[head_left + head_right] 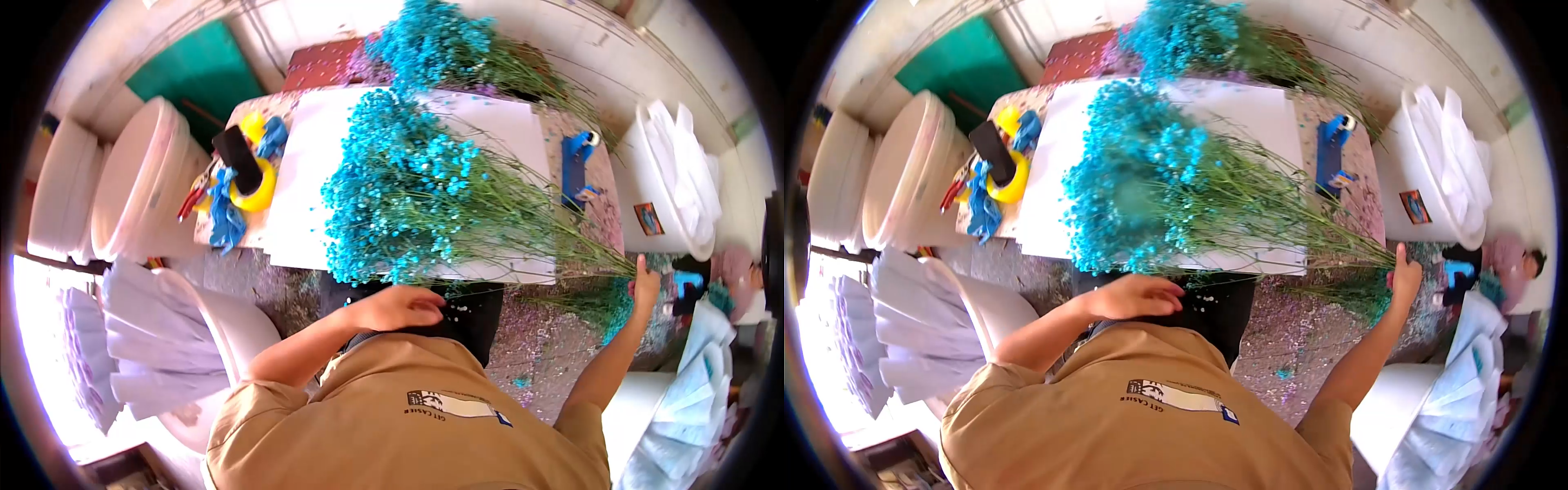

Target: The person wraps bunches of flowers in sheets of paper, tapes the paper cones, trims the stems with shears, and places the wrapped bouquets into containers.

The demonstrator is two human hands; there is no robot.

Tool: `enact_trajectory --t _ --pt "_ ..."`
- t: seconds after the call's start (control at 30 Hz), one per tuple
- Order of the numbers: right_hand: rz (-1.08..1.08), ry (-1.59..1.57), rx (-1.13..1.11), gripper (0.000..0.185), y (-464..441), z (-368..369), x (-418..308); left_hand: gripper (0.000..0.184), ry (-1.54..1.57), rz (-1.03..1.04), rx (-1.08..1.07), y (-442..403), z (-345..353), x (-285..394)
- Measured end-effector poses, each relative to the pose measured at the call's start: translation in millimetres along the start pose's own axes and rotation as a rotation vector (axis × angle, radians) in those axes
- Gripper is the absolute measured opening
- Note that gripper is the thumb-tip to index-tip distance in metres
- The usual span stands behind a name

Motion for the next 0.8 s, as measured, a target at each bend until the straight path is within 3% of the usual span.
enact_trajectory --t 0.03,0.07,0.13,0.17,0.23,0.27,0.33,0.4,0.5,0.57,0.63,0.67,0.73,0.77,0.8 --pt "-0.024 0.027 -0.010 0.078 16 -8 -49 0.052 0.127 -0.023 0.048 13 -15 -3" --pt "-0.211 0.001 0.066 0.073 13 -1 -88 0.051 0.251 -0.045 0.094 24 -26 -5" --pt "-0.367 -0.227 -0.059 0.060 51 10 -206 0.055 0.423 -0.038 0.097 31 -38 -25" --pt "-0.276 -0.393 -0.249 0.056 58 31 -247 0.058 0.531 -0.057 0.116 34 -40 -32" --pt "-0.380 -0.503 -0.431 0.071 109 63 -354 0.075 0.697 -0.036 0.142 37 -45 -51" --pt "-0.439 -0.501 -0.584 0.085 120 84 -396 0.075 0.729 -0.015 0.134 38 -46 -52" --pt "-0.498 -0.355 -0.784 0.110 141 138 -467 0.087 0.813 0.060 0.216 44 -53 -47" --pt "-0.514 -0.220 -0.819 0.114 157 204 -515 0.097 0.892 0.105 0.192 42 -56 -44" --pt "-0.487 -0.167 -0.918 0.076 156 309 -522 0.106 1.040 0.162 0.280 46 -63 -28" --pt "-0.537 -0.224 -1.001 0.054 173 338 -504 0.106 1.068 0.212 0.280 38 -67 -22" --pt "-0.661 -0.083 -0.962 0.051 267 285 -511 0.103 1.057 0.257 0.277 32 -75 -11" --pt "-0.940 -0.009 -0.963 0.049 319 244 -514 0.097 1.056 0.307 0.256 23 -79 -15" --pt "-0.926 -0.140 -0.917 0.056 349 211 -482 0.079 1.009 0.300 0.199 12 -75 -13" --pt "-1.034 -0.208 -0.957 0.063 366 183 -474 0.070 1.042 0.437 0.335 21 -77 -2" --pt "-1.125 -0.228 -1.011 0.072 377 161 -471 0.070 1.063 0.423 0.317 20 -72 -5"
Point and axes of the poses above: each hand's wrist, its own y-axis away from the middle knuckle, its own z-axis out of the palm, x = y × z, the point moved 5 cm from there along -y, towards the middle knuckle, and after that the axes turned 6 degrees about x, right-handed, at the moved point
